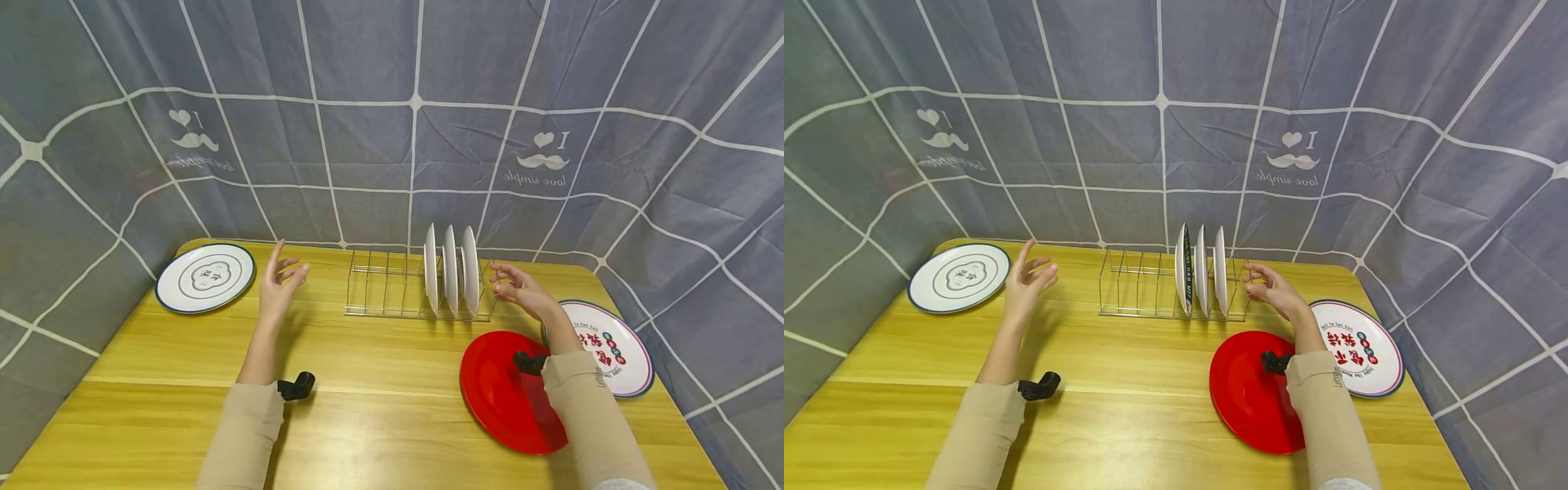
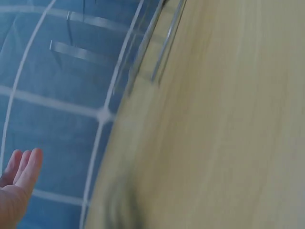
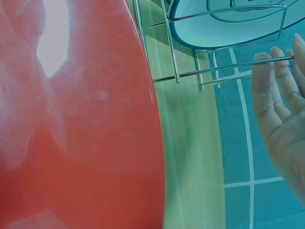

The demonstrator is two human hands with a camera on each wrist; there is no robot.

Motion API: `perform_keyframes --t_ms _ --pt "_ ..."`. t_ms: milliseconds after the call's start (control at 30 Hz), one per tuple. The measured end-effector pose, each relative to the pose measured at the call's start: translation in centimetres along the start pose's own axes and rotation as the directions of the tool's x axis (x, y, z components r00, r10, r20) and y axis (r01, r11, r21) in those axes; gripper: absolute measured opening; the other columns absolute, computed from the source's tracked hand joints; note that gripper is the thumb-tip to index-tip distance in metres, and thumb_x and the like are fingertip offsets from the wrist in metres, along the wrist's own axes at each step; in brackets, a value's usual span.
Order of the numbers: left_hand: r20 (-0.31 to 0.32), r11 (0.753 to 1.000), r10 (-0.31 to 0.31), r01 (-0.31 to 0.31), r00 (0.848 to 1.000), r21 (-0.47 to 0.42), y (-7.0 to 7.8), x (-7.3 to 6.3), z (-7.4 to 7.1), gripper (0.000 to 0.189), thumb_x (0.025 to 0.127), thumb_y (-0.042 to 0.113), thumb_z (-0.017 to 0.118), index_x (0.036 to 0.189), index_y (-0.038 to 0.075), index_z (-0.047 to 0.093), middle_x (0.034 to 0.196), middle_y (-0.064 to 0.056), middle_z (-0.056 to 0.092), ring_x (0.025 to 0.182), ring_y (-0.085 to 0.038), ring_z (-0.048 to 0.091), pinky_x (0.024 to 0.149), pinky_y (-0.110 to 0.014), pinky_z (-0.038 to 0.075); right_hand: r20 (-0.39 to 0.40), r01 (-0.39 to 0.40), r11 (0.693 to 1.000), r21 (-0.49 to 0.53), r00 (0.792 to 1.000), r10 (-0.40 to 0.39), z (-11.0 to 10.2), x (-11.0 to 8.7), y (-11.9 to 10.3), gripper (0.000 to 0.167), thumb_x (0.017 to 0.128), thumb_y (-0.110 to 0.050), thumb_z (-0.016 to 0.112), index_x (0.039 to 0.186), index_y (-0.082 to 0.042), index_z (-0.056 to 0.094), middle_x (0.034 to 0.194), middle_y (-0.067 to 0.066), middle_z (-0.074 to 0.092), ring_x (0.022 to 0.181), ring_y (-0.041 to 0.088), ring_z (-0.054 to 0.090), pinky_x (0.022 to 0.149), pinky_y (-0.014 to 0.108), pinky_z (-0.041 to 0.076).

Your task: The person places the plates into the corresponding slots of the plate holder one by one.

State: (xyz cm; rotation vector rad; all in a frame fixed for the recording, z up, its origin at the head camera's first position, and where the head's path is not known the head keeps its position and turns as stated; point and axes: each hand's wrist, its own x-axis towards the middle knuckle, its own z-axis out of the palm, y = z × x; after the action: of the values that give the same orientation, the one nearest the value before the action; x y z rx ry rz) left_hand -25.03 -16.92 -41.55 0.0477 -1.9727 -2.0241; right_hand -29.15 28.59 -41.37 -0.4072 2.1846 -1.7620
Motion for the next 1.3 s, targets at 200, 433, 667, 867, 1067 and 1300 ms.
perform_keyframes --t_ms 200,433,667,867,1067,1300 --pt "-0.181 0.998 -0.052 0.046 0.982 -0.037 -0.9 -0.2 -4.1 0.068 0.085 0.010 0.064 0.143 0.024 0.031 0.111 -0.002 0.048 0.090 -0.004 0.054 0.071 -0.011 0.050 0.031 0.072 0.997 0.011 0.997 -0.072 -0.5 0.2 0.9 0.058 0.090 -0.007 0.055 0.137 0.010 0.024 0.115 0.018 0.039 0.090 0.011 0.054 0.079 0.025 0.050" --pt "-0.405 0.996 -0.085 0.061 0.910 -0.072 -1.5 -0.5 -8.3 0.070 0.080 0.006 0.068 0.141 0.021 0.037 0.100 0.003 0.047 0.080 -0.003 0.052 0.063 -0.006 0.046 0.081 0.140 0.988 0.063 0.986 -0.145 -0.8 0.5 1.6 0.062 0.088 -0.015 0.060 0.137 0.005 0.029 0.109 0.007 0.043 0.092 0.016 0.054 0.077 0.022 0.050" --pt "-0.569 0.997 -0.075 0.053 0.819 -0.054 -1.7 -0.8 -11.5 0.070 0.078 0.006 0.070 0.139 0.020 0.039 0.111 0.002 0.042 0.090 -0.007 0.044 0.071 -0.009 0.040 0.004 0.010 1.000 -0.003 1.000 -0.010 0.0 0.1 0.4 0.051 0.092 0.003 0.048 0.136 0.007 0.025 0.113 0.014 0.038 0.089 0.012 0.053 0.079 0.025 0.049" --pt "-0.662 0.992 -0.126 0.098 0.739 -0.080 -2.1 -0.9 -12.9 0.072 0.078 0.006 0.070 0.140 0.025 0.038 0.133 0.000 0.031 0.105 -0.008 0.034 0.080 -0.013 0.034 0.004 -0.011 1.000 -0.001 1.000 0.011 0.0 0.0 0.2 0.051 0.092 0.006 0.045 0.137 0.009 0.022 0.115 0.015 0.038 0.086 0.007 0.053 0.079 0.026 0.049" --pt "-0.673 0.982 -0.184 0.170 0.716 -0.088 -2.8 -0.6 -13.2 0.079 0.079 0.010 0.070 0.144 0.027 0.029 0.144 -0.003 0.020 0.104 -0.007 0.032 0.084 -0.014 0.032 0.002 -0.018 1.000 0.000 1.000 0.018 0.0 0.1 0.2 0.054 0.091 0.006 0.044 0.137 0.012 0.017 0.114 0.015 0.038 0.090 0.010 0.054 0.080 0.024 0.049" --pt "-0.635 0.975 -0.222 0.169 0.740 -0.144 -3.4 0.0 -13.1 0.081 0.079 0.003 0.068 0.145 0.021 0.026 0.139 -0.007 0.035 0.107 -0.011 0.044 0.082 -0.010 0.041 -0.003 -0.017 1.000 0.005 1.000 0.017 0.0 0.0 0.2 0.055 0.091 0.005 0.046 0.137 0.012 0.017 0.112 0.013 0.040 0.091 0.013 0.054 0.082 0.027 0.050"
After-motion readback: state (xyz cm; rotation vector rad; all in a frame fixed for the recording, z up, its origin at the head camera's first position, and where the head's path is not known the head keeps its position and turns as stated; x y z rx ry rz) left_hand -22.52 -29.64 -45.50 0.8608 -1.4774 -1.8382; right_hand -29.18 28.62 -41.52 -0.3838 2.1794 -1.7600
